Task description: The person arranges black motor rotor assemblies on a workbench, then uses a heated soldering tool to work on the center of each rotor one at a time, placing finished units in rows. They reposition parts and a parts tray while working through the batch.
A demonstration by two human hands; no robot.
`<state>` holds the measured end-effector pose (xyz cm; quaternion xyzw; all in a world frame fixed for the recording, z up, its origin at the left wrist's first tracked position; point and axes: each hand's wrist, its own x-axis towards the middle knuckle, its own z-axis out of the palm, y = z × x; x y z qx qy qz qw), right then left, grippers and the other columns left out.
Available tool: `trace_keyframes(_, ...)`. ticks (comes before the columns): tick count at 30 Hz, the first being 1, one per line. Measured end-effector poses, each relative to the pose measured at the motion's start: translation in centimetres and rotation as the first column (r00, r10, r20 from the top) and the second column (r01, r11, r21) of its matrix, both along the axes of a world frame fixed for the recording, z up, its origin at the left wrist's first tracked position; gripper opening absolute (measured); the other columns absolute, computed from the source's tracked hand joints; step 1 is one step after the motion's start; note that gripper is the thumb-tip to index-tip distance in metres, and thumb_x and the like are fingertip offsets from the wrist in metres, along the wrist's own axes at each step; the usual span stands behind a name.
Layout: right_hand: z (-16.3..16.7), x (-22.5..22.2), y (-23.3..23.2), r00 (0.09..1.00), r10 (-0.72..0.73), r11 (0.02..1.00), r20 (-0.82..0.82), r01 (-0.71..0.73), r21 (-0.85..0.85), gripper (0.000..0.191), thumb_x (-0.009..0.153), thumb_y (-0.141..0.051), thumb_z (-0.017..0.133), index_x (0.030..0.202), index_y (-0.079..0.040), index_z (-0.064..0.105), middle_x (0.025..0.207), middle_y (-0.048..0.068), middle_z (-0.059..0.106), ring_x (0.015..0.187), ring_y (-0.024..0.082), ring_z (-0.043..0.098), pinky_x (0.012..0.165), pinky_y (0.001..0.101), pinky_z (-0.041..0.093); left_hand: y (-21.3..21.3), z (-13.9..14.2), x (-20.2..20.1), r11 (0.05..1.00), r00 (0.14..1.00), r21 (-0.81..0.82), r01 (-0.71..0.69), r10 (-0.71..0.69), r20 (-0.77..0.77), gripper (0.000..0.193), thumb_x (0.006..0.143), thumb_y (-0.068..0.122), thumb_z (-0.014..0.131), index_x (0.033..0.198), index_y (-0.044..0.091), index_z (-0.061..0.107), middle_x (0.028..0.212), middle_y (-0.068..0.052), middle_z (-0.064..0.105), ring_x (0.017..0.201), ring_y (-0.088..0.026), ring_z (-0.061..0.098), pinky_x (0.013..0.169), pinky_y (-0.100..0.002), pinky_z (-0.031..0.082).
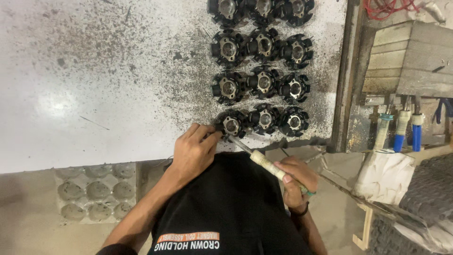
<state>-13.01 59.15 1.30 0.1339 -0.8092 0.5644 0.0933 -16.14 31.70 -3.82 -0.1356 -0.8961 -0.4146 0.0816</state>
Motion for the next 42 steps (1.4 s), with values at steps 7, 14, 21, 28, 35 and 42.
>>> trace_keyframes(7, 4.5, -2.6, -1.3, 0.916, 0.395, 0.833, -0.062, -0.329, 0.444, 0.03, 0.084, -0.018, 0.06, 0.092, 0.007, 0.074, 0.078, 0.015, 0.073, 0.06, 0.02, 0.065, 0.055, 0.036, 0.049, 0.3, 0.0, -0.5, 0.996, 0.996, 0.014, 0.088, -0.089, 0.018, 0.028, 0.077, 0.002, 0.075, 0.105, 0.004, 0.074, 0.103, -0.01, 0.068, 0.09, -0.029, 0.064, 0.07, -0.04, 0.056)
trace_keyframes(14, -0.6, -5.7, 4.3, 0.959, 0.103, 0.908, 0.265, 0.018, -0.418, 0.032, 0.101, -0.023, 0.058, 0.105, 0.003, 0.076, 0.099, 0.019, 0.077, 0.071, 0.024, 0.07, 0.064, 0.0361, 0.056, -2.6, 3.6, -1.4, 0.99, 1.0, 0.14, -0.011, 0.012, -0.007, 0.025, 0.083, -0.003, 0.074, 0.107, 0.003, 0.072, 0.088, -0.009, 0.069, 0.074, -0.025, 0.065, 0.06, -0.039, 0.053)
trace_keyframes(21, -6.2, -5.6, 1.4, 0.972, -0.022, 0.811, 0.234, 0.154, -0.564, 0.032, 0.099, -0.019, 0.058, 0.116, 0.005, 0.07, 0.118, 0.021, 0.072, 0.098, 0.033, 0.072, 0.085, 0.0477, 0.062, -2.6, 2.6, -7.6, 0.983, 0.976, -0.041, -0.18, 0.174, -0.133, 0.031, 0.085, -0.008, 0.069, 0.114, 0.004, 0.075, 0.1, -0.009, 0.07, 0.078, -0.022, 0.063, 0.055, -0.031, 0.052)
trace_keyframes(28, -4.7, -7.0, -0.4, 0.987, -0.117, 0.939, 0.108, 0.145, -0.312, 0.034, 0.091, -0.016, 0.058, 0.109, 0.011, 0.07, 0.109, 0.026, 0.072, 0.099, 0.03, 0.067, 0.096, 0.0366, 0.051, -2.2, -0.9, -8.3, 0.984, 0.983, -0.056, -0.172, 0.168, -0.075, 0.027, 0.081, 0.001, 0.074, 0.107, 0.008, 0.079, 0.101, -0.007, 0.068, 0.082, -0.021, 0.065, 0.059, -0.034, 0.055)
trace_keyframes(35, -1.9, -8.8, -1.8, 0.989, -0.099, 0.993, 0.109, 0.106, -0.059, 0.037, 0.087, -0.018, 0.058, 0.103, 0.013, 0.071, 0.099, 0.024, 0.072, 0.087, 0.027, 0.068, 0.08, 0.03, 0.052, -2.5, -1.0, -9.1, 0.986, 0.988, -0.079, -0.144, 0.139, -0.066, 0.025, 0.08, 0.003, 0.075, 0.104, 0.008, 0.077, 0.1, -0.005, 0.067, 0.086, -0.023, 0.066, 0.059, -0.035, 0.054)
trace_keyframes(42, -1.9, -8.8, -1.5, 0.99, -0.104, 0.994, 0.098, 0.106, -0.022, 0.035, 0.088, -0.017, 0.058, 0.103, 0.012, 0.071, 0.097, 0.023, 0.072, 0.083, 0.025, 0.068, 0.079, 0.0288, 0.052, -2.6, -1.7, -8.8, 0.987, 0.989, -0.079, -0.139, 0.135, -0.055, 0.026, 0.079, 0.003, 0.075, 0.105, 0.008, 0.077, 0.099, -0.005, 0.068, 0.085, -0.022, 0.065, 0.055, -0.035, 0.054)
